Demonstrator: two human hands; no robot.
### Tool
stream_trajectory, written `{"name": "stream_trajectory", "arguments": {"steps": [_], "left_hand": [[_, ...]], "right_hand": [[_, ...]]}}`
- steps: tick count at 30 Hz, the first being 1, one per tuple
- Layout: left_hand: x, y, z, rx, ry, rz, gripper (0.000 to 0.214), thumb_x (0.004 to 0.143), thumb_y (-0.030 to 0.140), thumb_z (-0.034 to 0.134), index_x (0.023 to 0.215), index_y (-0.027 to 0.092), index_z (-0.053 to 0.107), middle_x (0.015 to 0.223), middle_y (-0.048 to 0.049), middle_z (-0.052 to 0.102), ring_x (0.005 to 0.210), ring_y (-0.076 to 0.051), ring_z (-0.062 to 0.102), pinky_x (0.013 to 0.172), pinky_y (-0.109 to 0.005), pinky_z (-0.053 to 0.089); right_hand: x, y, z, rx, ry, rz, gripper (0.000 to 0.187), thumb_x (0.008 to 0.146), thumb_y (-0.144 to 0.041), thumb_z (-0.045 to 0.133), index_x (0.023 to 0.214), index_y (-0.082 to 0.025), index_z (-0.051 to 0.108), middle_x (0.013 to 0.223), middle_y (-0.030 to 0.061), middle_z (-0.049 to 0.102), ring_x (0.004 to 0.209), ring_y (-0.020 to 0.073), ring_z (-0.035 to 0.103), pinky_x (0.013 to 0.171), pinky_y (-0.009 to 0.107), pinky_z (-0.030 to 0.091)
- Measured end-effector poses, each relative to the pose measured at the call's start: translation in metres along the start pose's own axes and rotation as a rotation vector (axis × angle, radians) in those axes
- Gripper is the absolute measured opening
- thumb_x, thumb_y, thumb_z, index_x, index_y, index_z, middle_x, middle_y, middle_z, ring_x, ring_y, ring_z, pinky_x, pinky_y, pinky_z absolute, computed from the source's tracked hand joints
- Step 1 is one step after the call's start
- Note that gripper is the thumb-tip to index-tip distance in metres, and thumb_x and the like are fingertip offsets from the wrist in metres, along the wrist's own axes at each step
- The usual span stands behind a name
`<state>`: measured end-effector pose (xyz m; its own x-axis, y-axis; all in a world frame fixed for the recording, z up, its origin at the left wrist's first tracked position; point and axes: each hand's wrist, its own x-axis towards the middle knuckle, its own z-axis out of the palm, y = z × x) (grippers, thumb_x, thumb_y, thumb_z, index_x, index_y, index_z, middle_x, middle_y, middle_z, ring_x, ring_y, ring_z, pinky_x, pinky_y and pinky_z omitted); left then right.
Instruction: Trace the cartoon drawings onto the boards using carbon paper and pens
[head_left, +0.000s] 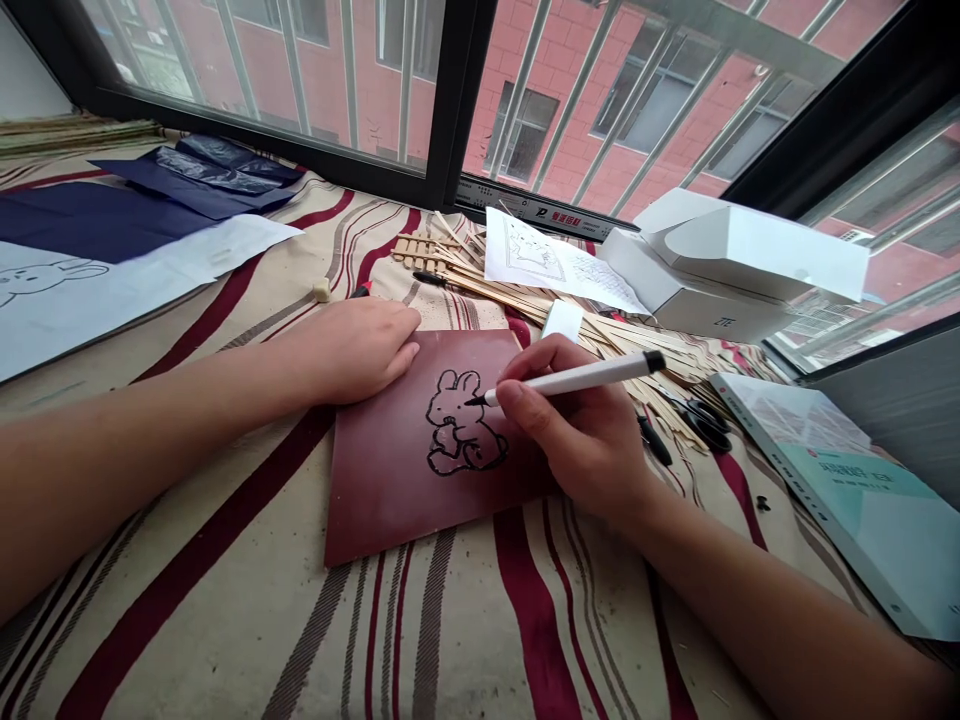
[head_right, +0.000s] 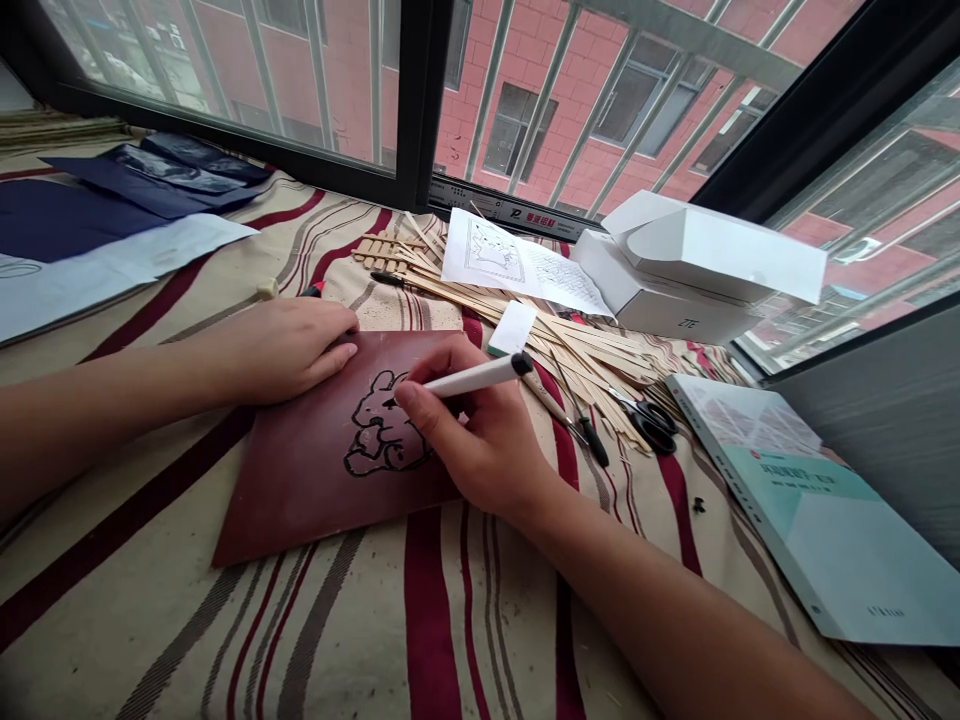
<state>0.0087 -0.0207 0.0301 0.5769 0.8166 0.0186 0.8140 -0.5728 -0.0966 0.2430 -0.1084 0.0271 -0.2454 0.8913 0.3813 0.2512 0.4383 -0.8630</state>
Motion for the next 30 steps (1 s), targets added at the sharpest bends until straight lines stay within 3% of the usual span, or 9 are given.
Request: {"name": "stream_trajectory", "arguments": {"steps": [5,10,20,30], "left_hand": [[0.0,0.0006,0.0008,0.008,0.012,-0.001,0.033,0.1,0.036,0.034,0.102,0.018,0.063,0.104,-0.016,0.075,0.097,-0.031,0.071,0.089,-0.043,0.054],[-0.0003,0.0016,-0.0003,0.003,0.017,0.002,0.031,0.099,0.035,0.036,0.101,0.02,0.063,0.101,-0.0146,0.076,0.095,-0.031,0.071,0.089,-0.043,0.055],[0.0,0.0015,0.0006,-0.015,0.033,0.002,0.029,0.1,0.034,0.039,0.1,0.02,0.064,0.101,-0.0136,0.075,0.098,-0.03,0.071,0.091,-0.041,0.054],[0.0004,0.0014,0.0006,-0.014,0.027,0.002,0.029,0.1,0.034,0.039,0.1,0.019,0.063,0.105,-0.0154,0.075,0.1,-0.031,0.071,0.091,-0.043,0.053]], "right_hand": [[0.0027,-0.001,0.0,0.021,-0.165,0.037,0.01,0.096,-0.031,0.071,0.092,-0.022,0.068,0.085,0.0012,0.069,0.074,0.0149,0.063,0.065,0.027,0.053],[0.0018,0.0,0.0026,0.03,-0.12,0.121,0.016,0.092,-0.032,0.077,0.093,-0.022,0.064,0.078,-0.0015,0.067,0.066,0.013,0.062,0.058,0.025,0.052],[-0.0008,-0.0004,0.0043,0.02,-0.15,0.224,0.03,0.089,-0.044,0.083,0.086,-0.023,0.063,0.073,-0.0013,0.07,0.063,0.0153,0.068,0.056,0.026,0.054],[0.0006,0.0004,0.0029,-0.063,-0.173,0.17,0.022,0.092,-0.037,0.079,0.085,-0.022,0.064,0.075,0.0,0.071,0.064,0.0148,0.064,0.058,0.027,0.052]]}}
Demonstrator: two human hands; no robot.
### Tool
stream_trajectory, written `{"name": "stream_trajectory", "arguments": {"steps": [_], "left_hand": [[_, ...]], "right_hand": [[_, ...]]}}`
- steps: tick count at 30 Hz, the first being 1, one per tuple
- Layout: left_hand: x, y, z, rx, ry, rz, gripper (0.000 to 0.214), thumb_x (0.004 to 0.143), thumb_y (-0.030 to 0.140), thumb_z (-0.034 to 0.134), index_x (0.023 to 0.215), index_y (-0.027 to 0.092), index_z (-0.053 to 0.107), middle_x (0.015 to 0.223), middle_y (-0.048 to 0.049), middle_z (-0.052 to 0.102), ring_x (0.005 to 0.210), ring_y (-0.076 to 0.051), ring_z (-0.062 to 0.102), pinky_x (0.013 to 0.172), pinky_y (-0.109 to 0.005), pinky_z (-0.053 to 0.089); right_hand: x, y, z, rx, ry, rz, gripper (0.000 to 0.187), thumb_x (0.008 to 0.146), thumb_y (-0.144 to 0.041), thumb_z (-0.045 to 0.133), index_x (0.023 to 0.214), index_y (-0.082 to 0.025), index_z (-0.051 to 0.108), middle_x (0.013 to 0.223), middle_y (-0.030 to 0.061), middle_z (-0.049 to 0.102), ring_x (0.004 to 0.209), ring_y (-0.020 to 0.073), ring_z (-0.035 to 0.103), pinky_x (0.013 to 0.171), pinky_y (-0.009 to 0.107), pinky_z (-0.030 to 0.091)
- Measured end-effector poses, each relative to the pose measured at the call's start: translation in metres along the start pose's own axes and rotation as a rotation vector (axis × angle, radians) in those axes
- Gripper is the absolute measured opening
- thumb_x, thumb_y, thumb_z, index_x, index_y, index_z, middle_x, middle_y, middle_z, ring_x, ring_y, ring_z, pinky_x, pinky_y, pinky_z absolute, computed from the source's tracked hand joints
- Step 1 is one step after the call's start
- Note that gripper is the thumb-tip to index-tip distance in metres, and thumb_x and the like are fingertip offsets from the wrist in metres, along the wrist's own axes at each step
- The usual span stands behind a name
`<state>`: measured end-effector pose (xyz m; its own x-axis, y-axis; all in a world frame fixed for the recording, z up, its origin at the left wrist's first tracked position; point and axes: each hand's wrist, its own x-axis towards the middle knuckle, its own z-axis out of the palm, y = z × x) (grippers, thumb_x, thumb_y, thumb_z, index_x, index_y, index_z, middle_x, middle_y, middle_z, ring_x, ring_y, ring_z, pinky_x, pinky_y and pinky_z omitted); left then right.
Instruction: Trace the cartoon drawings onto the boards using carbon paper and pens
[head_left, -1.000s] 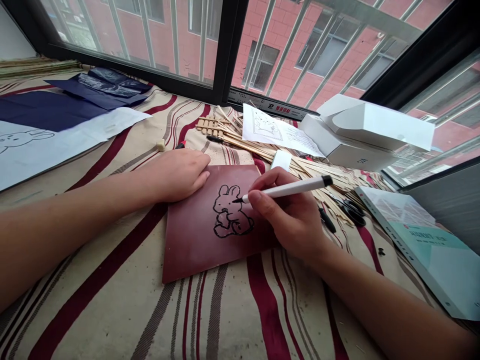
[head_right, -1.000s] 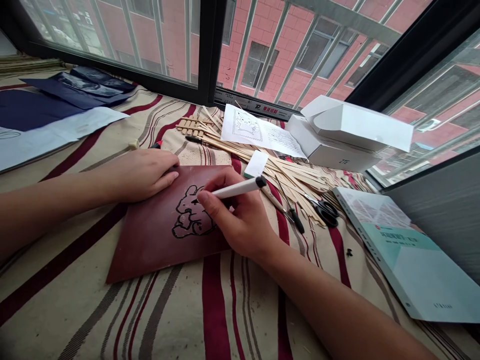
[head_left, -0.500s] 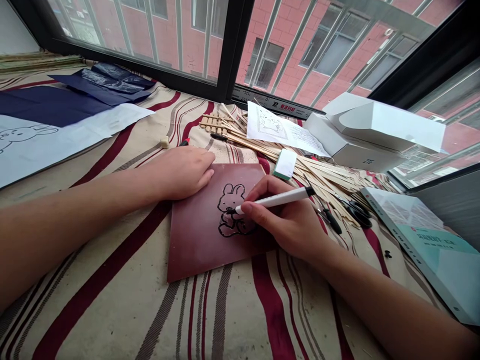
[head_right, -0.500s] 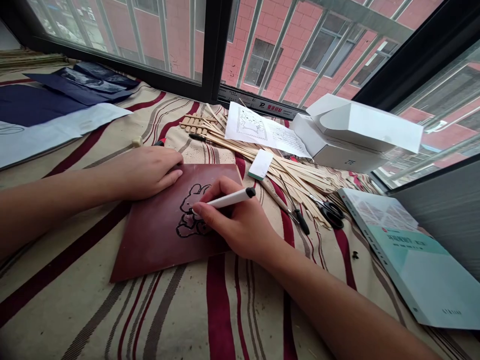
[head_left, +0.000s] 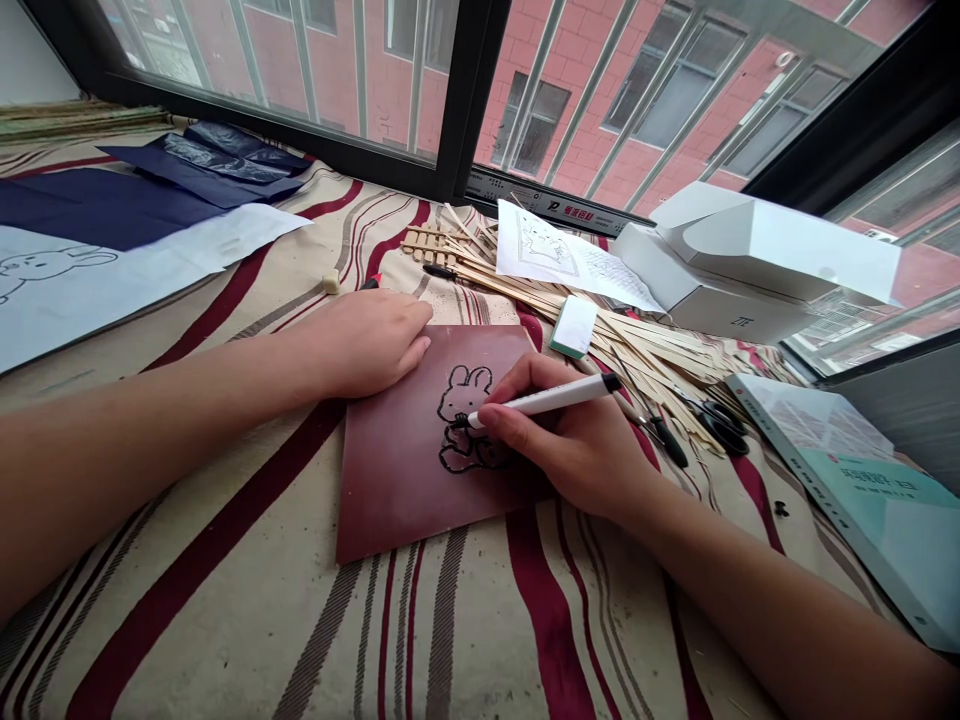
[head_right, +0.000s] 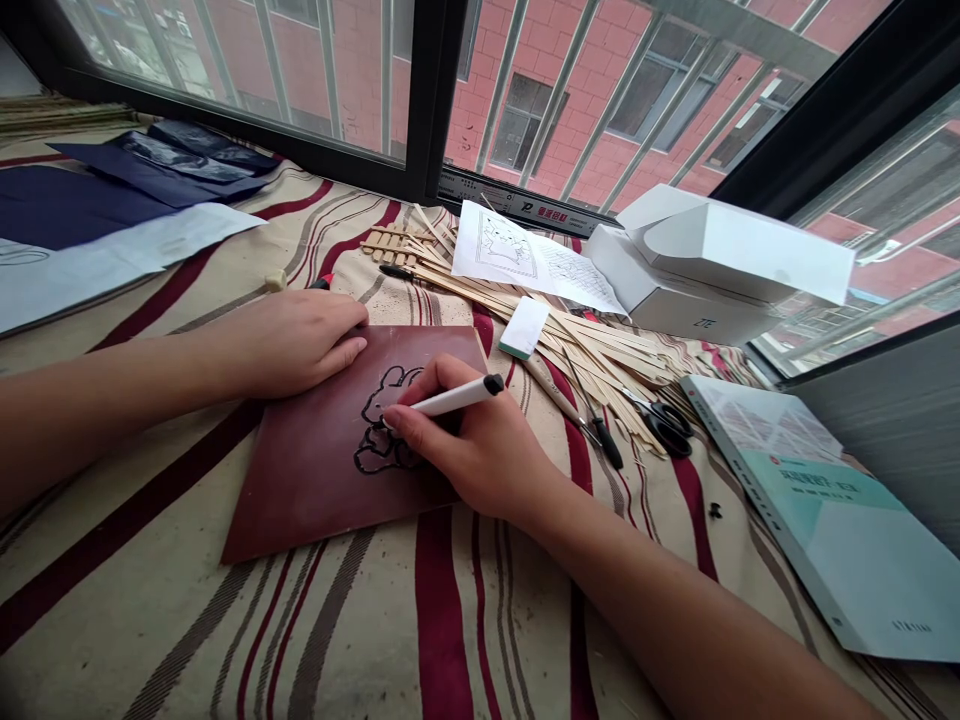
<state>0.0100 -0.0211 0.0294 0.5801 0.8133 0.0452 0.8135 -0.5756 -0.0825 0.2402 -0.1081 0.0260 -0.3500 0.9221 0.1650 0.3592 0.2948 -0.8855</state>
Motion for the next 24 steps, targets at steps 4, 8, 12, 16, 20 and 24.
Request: {"name": "stream_trajectory", "arguments": {"steps": [4,8,12,16,20,24], "left_hand": [[0.0001,-0.0013,0.0015,0.007,0.002,0.003,0.028,0.1,0.035,0.038,0.1,0.021,0.062,0.101,-0.0125,0.075,0.1,-0.03,0.071,0.091,-0.041,0.054],[0.0001,-0.0009,0.0011,0.006,-0.014,0.004,0.033,0.1,0.036,0.035,0.104,0.019,0.063,0.104,-0.0153,0.075,0.101,-0.032,0.071,0.092,-0.044,0.054],[-0.0002,0.0007,-0.0003,0.005,-0.018,-0.001,0.035,0.099,0.035,0.035,0.105,0.017,0.064,0.104,-0.017,0.075,0.099,-0.033,0.071,0.09,-0.046,0.054],[-0.0005,0.0015,-0.0017,0.016,-0.016,0.0,0.033,0.099,0.035,0.035,0.104,0.019,0.064,0.104,-0.0157,0.075,0.097,-0.031,0.07,0.09,-0.044,0.054],[-0.0001,0.0012,-0.0017,0.025,-0.024,-0.006,0.035,0.099,0.035,0.035,0.107,0.018,0.065,0.105,-0.0159,0.075,0.1,-0.032,0.071,0.092,-0.044,0.054],[0.0005,-0.0002,0.0007,-0.002,-0.028,-0.009,0.041,0.099,0.037,0.033,0.109,0.015,0.066,0.111,-0.0191,0.074,0.106,-0.035,0.071,0.096,-0.047,0.052]], "right_hand": [[-0.0002,-0.0003,-0.0002,0.008,-0.012,0.007,0.026,0.091,-0.041,0.08,0.085,-0.023,0.063,0.073,-0.0004,0.07,0.063,0.0148,0.063,0.056,0.026,0.051],[0.0002,-0.0011,0.0,0.016,-0.01,0.008,0.026,0.091,-0.04,0.079,0.083,-0.023,0.061,0.07,-0.0011,0.069,0.061,0.0142,0.062,0.055,0.026,0.049],[-0.0003,-0.0018,-0.0007,0.016,-0.012,-0.013,0.021,0.092,-0.034,0.077,0.083,-0.023,0.061,0.07,-0.0014,0.069,0.06,0.0135,0.061,0.054,0.025,0.049],[-0.0011,-0.0017,-0.0012,0.003,-0.012,-0.012,0.021,0.093,-0.033,0.076,0.083,-0.022,0.061,0.07,-0.0013,0.069,0.06,0.0131,0.061,0.054,0.025,0.049],[-0.0001,-0.0013,-0.0007,0.013,-0.016,-0.011,0.022,0.092,-0.033,0.077,0.082,-0.023,0.06,0.069,-0.0017,0.069,0.059,0.0132,0.061,0.054,0.025,0.048],[0.0012,-0.0007,0.0,0.022,-0.019,-0.029,0.021,0.092,-0.03,0.077,0.082,-0.022,0.06,0.069,-0.0025,0.069,0.059,0.0124,0.062,0.054,0.025,0.048]]}}
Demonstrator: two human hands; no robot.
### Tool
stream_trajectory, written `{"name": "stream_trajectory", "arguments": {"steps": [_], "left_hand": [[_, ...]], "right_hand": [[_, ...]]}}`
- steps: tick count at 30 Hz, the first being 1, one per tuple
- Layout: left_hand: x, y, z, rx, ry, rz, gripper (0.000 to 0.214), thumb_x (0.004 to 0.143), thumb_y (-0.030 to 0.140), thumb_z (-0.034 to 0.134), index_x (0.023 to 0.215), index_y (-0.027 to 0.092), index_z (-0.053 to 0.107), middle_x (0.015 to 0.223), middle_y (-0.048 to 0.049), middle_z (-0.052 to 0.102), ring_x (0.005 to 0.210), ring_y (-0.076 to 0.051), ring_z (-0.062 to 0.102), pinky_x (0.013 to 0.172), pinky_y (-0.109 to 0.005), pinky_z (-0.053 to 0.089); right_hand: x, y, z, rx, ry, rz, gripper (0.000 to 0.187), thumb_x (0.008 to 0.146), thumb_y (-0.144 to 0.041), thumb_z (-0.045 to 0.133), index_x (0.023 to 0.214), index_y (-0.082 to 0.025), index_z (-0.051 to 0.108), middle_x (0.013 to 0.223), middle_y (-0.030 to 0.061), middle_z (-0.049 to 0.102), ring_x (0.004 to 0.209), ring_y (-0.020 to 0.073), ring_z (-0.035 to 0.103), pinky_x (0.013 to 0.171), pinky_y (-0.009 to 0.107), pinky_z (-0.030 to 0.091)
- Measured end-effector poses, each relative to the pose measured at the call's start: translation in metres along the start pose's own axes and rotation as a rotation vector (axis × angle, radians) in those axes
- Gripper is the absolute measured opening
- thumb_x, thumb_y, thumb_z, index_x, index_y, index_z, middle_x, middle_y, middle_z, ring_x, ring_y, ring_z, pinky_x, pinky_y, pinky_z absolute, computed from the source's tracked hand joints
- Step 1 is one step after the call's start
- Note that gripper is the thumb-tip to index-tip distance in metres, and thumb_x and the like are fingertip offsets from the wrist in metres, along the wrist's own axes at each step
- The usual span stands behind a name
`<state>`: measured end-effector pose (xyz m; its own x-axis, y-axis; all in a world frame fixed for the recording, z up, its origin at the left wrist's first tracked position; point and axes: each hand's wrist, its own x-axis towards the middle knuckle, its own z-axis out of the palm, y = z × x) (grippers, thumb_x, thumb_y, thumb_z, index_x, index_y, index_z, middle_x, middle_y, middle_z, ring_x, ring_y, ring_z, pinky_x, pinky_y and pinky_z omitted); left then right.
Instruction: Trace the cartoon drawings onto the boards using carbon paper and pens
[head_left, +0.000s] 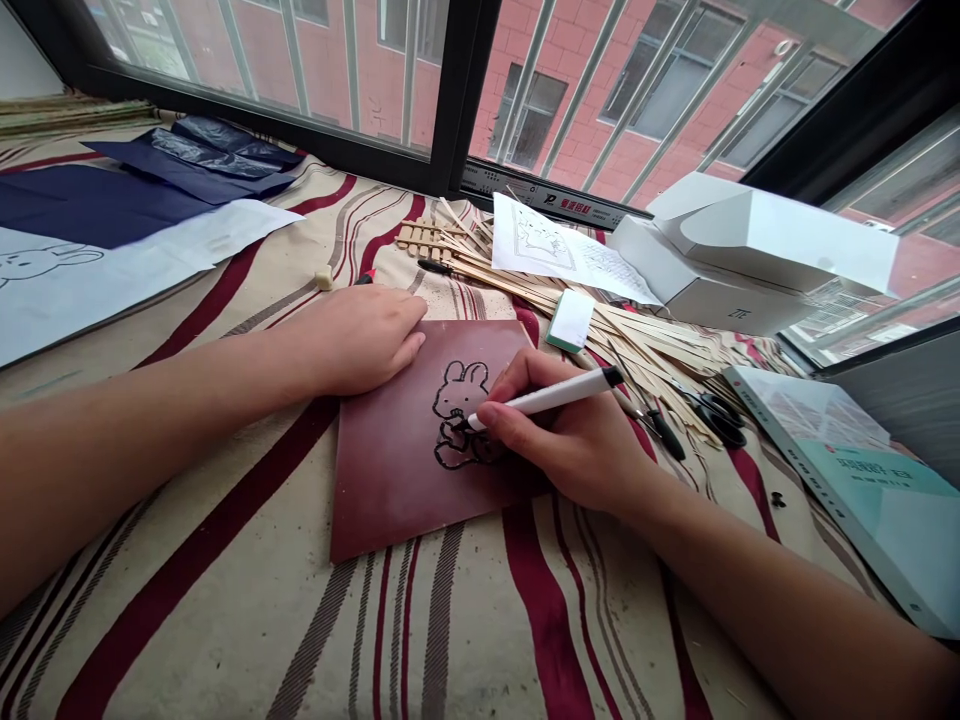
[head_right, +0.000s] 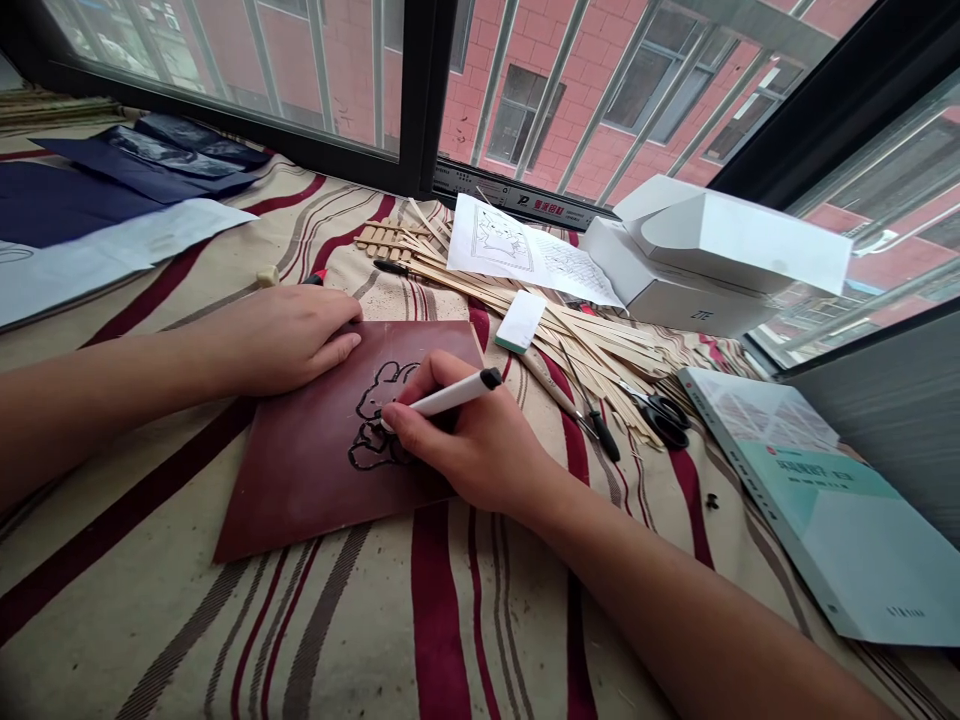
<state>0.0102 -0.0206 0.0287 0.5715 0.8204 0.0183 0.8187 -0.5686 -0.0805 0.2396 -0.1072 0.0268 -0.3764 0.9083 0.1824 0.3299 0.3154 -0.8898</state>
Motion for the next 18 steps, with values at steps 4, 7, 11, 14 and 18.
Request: {"name": "stream_trajectory", "arguments": {"steps": [4,7,11,14,18], "left_hand": [[-0.0002,-0.0019,0.0022,-0.001,0.004,0.008,0.043,0.099,0.038,0.031,0.109,0.014,0.065,0.112,-0.0191,0.074,0.107,-0.036,0.07,0.097,-0.047,0.052],[-0.0008,-0.0019,0.0016,0.002,0.006,0.006,0.042,0.099,0.038,0.031,0.108,0.015,0.064,0.111,-0.018,0.074,0.106,-0.035,0.07,0.096,-0.046,0.052],[-0.0006,-0.0004,0.0,0.009,-0.001,-0.001,0.039,0.098,0.037,0.032,0.106,0.017,0.064,0.107,-0.017,0.074,0.103,-0.033,0.071,0.094,-0.045,0.053],[-0.0002,-0.0003,0.0007,0.018,0.005,0.004,0.039,0.098,0.037,0.031,0.106,0.017,0.063,0.108,-0.0168,0.074,0.103,-0.034,0.071,0.094,-0.045,0.053],[-0.0002,-0.0012,0.0021,0.0,0.014,0.007,0.041,0.098,0.038,0.031,0.106,0.016,0.064,0.107,-0.0175,0.074,0.103,-0.035,0.071,0.094,-0.046,0.053]], "right_hand": [[-0.0001,0.001,0.0001,0.019,0.011,0.004,0.024,0.091,-0.03,0.079,0.081,-0.022,0.059,0.068,-0.0033,0.068,0.059,0.0116,0.062,0.055,0.023,0.048],[-0.0013,0.0019,0.0,0.048,0.02,-0.006,0.024,0.091,-0.03,0.081,0.083,-0.021,0.06,0.07,-0.0031,0.069,0.06,0.0115,0.064,0.056,0.023,0.05],[-0.0027,0.0014,0.0005,0.071,0.021,0.0,0.023,0.091,-0.031,0.081,0.085,-0.021,0.061,0.07,-0.0029,0.069,0.059,0.0114,0.064,0.054,0.023,0.049],[-0.0025,0.0008,0.0009,0.061,-0.005,-0.007,0.023,0.091,-0.029,0.08,0.084,-0.021,0.06,0.067,-0.0033,0.068,0.058,0.0114,0.063,0.054,0.023,0.049],[-0.0017,0.001,0.0005,0.043,-0.017,-0.031,0.023,0.092,-0.027,0.079,0.083,-0.022,0.059,0.069,-0.0028,0.069,0.059,0.0117,0.063,0.055,0.023,0.049]]}}
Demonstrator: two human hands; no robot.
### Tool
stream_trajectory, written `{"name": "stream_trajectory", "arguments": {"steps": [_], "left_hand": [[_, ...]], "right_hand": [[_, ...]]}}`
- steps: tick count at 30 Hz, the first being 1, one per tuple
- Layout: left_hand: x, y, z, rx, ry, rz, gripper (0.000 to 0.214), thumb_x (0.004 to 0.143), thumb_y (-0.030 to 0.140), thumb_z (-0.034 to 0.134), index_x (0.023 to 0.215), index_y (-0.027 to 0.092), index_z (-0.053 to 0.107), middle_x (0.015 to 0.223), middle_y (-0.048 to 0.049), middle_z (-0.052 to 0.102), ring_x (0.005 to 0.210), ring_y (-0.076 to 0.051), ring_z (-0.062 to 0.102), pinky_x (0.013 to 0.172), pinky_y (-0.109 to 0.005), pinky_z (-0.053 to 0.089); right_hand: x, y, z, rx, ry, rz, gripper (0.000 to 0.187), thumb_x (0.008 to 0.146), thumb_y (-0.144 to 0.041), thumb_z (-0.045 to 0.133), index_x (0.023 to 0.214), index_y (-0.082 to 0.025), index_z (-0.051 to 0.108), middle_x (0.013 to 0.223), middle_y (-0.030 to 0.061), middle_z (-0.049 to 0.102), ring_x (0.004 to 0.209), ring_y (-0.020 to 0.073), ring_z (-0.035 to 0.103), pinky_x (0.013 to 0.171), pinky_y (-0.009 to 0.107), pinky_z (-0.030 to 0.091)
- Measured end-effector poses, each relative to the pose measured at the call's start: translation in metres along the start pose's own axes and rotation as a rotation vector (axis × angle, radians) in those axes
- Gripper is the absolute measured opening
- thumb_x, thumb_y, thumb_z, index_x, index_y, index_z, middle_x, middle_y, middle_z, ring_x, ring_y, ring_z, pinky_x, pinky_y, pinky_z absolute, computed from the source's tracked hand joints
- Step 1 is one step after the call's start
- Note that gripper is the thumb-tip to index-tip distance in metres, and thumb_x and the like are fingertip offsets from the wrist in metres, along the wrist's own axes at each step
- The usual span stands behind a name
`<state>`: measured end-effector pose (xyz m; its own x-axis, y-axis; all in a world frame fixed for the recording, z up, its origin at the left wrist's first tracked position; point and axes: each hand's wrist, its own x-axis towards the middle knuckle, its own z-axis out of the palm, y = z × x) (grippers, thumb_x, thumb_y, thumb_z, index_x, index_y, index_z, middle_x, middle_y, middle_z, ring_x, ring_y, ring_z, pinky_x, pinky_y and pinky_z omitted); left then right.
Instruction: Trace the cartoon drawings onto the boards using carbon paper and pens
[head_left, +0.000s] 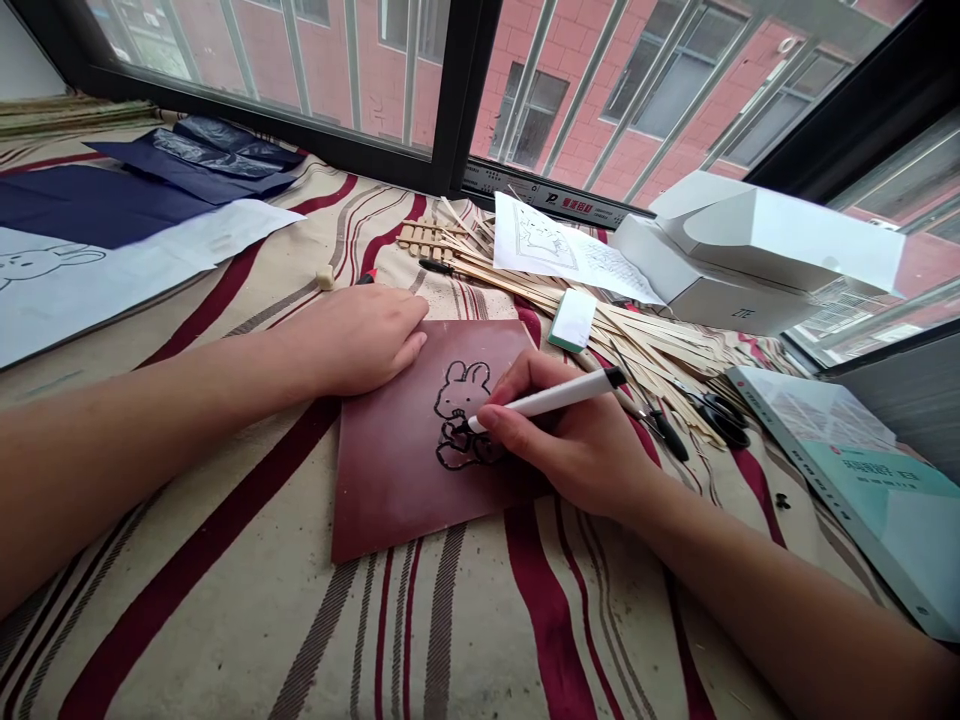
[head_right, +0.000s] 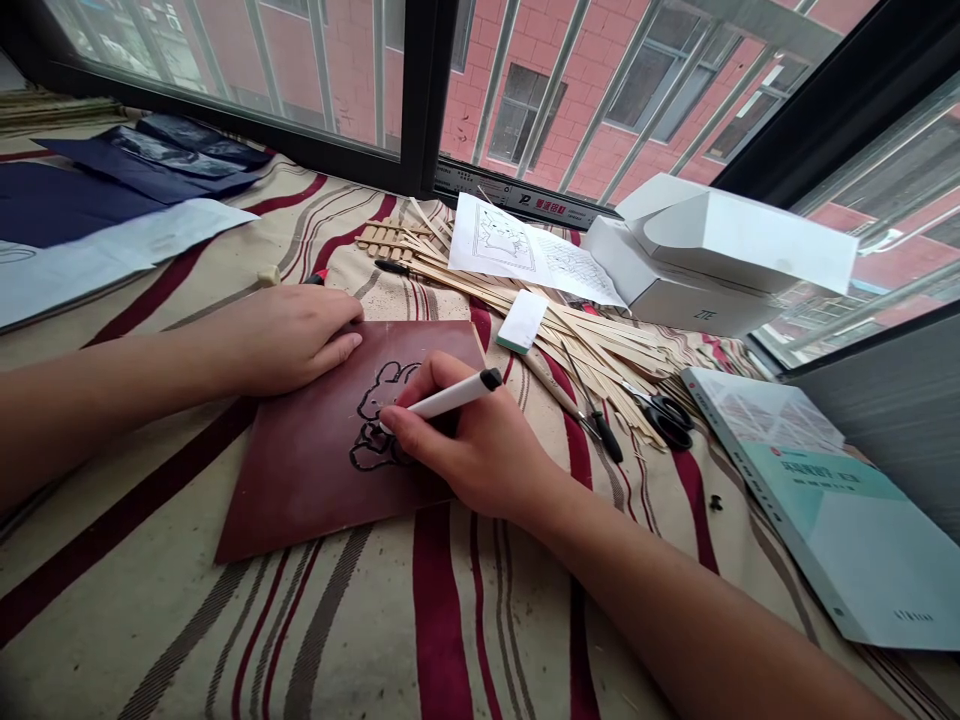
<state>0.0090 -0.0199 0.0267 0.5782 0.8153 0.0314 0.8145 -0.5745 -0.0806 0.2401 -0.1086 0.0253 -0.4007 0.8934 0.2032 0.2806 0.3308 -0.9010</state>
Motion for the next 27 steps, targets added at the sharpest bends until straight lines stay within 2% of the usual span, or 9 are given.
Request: {"name": "stream_trajectory", "arguments": {"steps": [7,13,22,27], "left_hand": [[0.0006,0.002,-0.0024,0.003,-0.023,-0.009,0.041,0.098,0.037,0.03,0.107,0.015,0.064,0.108,-0.0186,0.073,0.103,-0.036,0.07,0.094,-0.048,0.053],[0.0002,0.0023,-0.0037,0.013,-0.041,-0.015,0.039,0.099,0.036,0.032,0.108,0.015,0.064,0.108,-0.018,0.073,0.102,-0.034,0.07,0.093,-0.046,0.052],[0.0,0.0023,-0.005,0.003,-0.053,-0.021,0.039,0.099,0.038,0.031,0.106,0.016,0.063,0.109,-0.0177,0.073,0.102,-0.034,0.069,0.092,-0.045,0.051],[0.0003,0.0009,-0.0034,0.009,-0.037,-0.006,0.039,0.099,0.038,0.029,0.105,0.017,0.061,0.11,-0.0175,0.072,0.103,-0.034,0.069,0.093,-0.045,0.051]], "right_hand": [[0.0006,-0.0029,0.0,0.016,-0.001,-0.003,0.024,0.09,-0.026,0.08,0.08,-0.021,0.059,0.068,-0.0025,0.067,0.059,0.011,0.061,0.053,0.023,0.047],[0.0033,-0.0013,-0.0015,0.091,0.216,0.065,0.028,0.089,-0.037,0.081,0.08,-0.021,0.059,0.062,-0.0047,0.062,0.052,0.0086,0.051,0.048,0.023,0.04],[0.0024,-0.0017,0.0002,0.068,0.198,0.01,0.023,0.091,-0.03,0.078,0.079,-0.021,0.06,0.063,-0.0053,0.06,0.053,0.0084,0.05,0.05,0.023,0.04],[-0.0013,-0.0003,-0.0009,0.058,0.098,-0.008,0.022,0.089,-0.028,0.082,0.083,-0.02,0.062,0.07,-0.0037,0.066,0.059,0.0097,0.06,0.053,0.022,0.046]]}}
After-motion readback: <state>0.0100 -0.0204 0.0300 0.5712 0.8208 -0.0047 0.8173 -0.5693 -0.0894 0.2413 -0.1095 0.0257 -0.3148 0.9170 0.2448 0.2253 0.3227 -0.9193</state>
